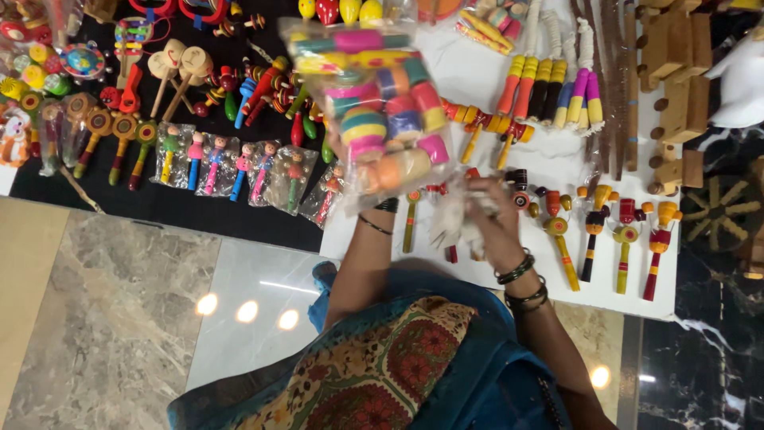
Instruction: The person wipes various wooden toys on a table using a white cloth. They pick up each toy, wipe it, and place it back among other toys. The person handles items one at a time, including maracas, rattles, and small wooden figures.
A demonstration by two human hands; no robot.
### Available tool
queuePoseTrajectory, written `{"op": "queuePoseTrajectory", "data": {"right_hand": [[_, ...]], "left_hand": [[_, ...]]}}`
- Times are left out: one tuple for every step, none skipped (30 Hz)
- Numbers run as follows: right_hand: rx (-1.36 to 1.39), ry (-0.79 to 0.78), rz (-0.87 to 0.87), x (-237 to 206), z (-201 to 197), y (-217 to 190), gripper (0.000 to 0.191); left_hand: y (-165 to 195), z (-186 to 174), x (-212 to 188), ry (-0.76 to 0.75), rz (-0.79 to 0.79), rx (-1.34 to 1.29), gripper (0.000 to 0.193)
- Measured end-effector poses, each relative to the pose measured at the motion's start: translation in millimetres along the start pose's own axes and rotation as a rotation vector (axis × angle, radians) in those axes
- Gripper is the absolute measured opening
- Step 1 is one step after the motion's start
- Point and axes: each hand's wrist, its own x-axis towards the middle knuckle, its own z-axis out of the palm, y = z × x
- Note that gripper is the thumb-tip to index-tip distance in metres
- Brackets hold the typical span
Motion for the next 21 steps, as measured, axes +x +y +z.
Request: {"op": "queuePoseTrajectory", "data": {"right_hand": [[0.218, -0.157, 0.028, 0.1, 7.2, 2.8, 0.034], [0.434, -0.315, 0.060, 0.3, 18.0, 5.7, 0.043], [0.420, -0.416, 0.007, -0.5, 27.3, 7.8, 0.051], [0.404, -0.518, -0.046, -2.2, 36.6, 9.3, 0.061], [0.601, -0.545, 0.054, -5.2, 46.2, 10.4, 0.066], [0.796, -0.567, 0.158, -7.6, 54.5, 10.8, 0.070], [0.990, -0.584, 0.266, -7.4, 57.9, 10.5, 0.075], [1.021, -0.516, 0.322, -5.5, 59.1, 9.8, 0.072], [1.050, -0.447, 0.374, -2.0, 59.7, 8.9, 0.069], [1.079, -0.375, 0.426, 2.5, 58.2, 7.7, 0.065], [1.076, -0.340, 0.432, 7.2, 56.4, 6.7, 0.062], [1.074, -0.302, 0.440, 13.2, 54.7, 6.3, 0.060], [1.071, -0.264, 0.445, 18.8, 53.5, 6.6, 0.057], [1.082, -0.234, 0.459, 23.2, 52.2, 7.7, 0.052], [1.093, -0.204, 0.472, 27.8, 49.4, 10.1, 0.048], [1.105, -0.171, 0.482, 31.9, 46.6, 13.8, 0.044], [1.106, -0.158, 0.481, 34.7, 43.0, 19.1, 0.038], [1.108, -0.141, 0.479, 37.0, 38.1, 25.9, 0.033], [1.109, -0.122, 0.476, 39.9, 31.9, 34.0, 0.028], [1.057, -0.027, 0.491, 42.7, 24.5, 43.1, 0.026], [1.003, 0.067, 0.506, 45.3, 15.6, 52.9, 0.024]], "left_hand": [[4.7, -4.5, -0.4, -0.002, 0.030, 0.020, 0.094], [9.0, -9.9, -1.2, 0.001, 0.056, 0.046, 0.094], [13.8, -16.1, -2.2, 0.002, 0.079, 0.074, 0.095], [16.4, -22.3, -4.0, 0.006, 0.106, 0.100, 0.095], [18.6, -28.2, -6.9, 0.010, 0.118, 0.138, 0.095], [21.3, -33.5, -10.7, 0.010, 0.129, 0.172, 0.096], [22.5, -36.0, -14.7, 0.007, 0.134, 0.209, 0.096], [24.9, -36.3, -19.1, 0.011, 0.146, 0.236, 0.097], [26.3, -36.9, -22.8, 0.018, 0.166, 0.251, 0.097], [28.8, -37.2, -25.9, 0.028, 0.186, 0.264, 0.097], [29.7, -37.2, -28.2, 0.056, 0.235, 0.245, 0.097], [31.5, -32.1, -30.6, 0.086, 0.282, 0.226, 0.097], [32.8, -24.7, -31.5, 0.113, 0.328, 0.205, 0.097], [33.8, -15.5, -31.0, 0.139, 0.375, 0.184, 0.097], [33.2, -4.7, -28.8, 0.155, 0.371, 0.258, 0.095], [31.6, 7.4, -25.1, 0.170, 0.366, 0.331, 0.094], [29.7, 19.9, -22.2, 0.186, 0.358, 0.404, 0.093], [27.2, 32.2, -19.2, 0.149, 0.289, 0.296, 0.090], [23.7, 43.6, -14.4, 0.111, 0.219, 0.187, 0.087], [21.6, 53.2, -8.3, 0.071, 0.148, 0.076, 0.084], [21.1, 60.3, -1.3, 0.115, 0.056, 0.150, 0.083]]}}
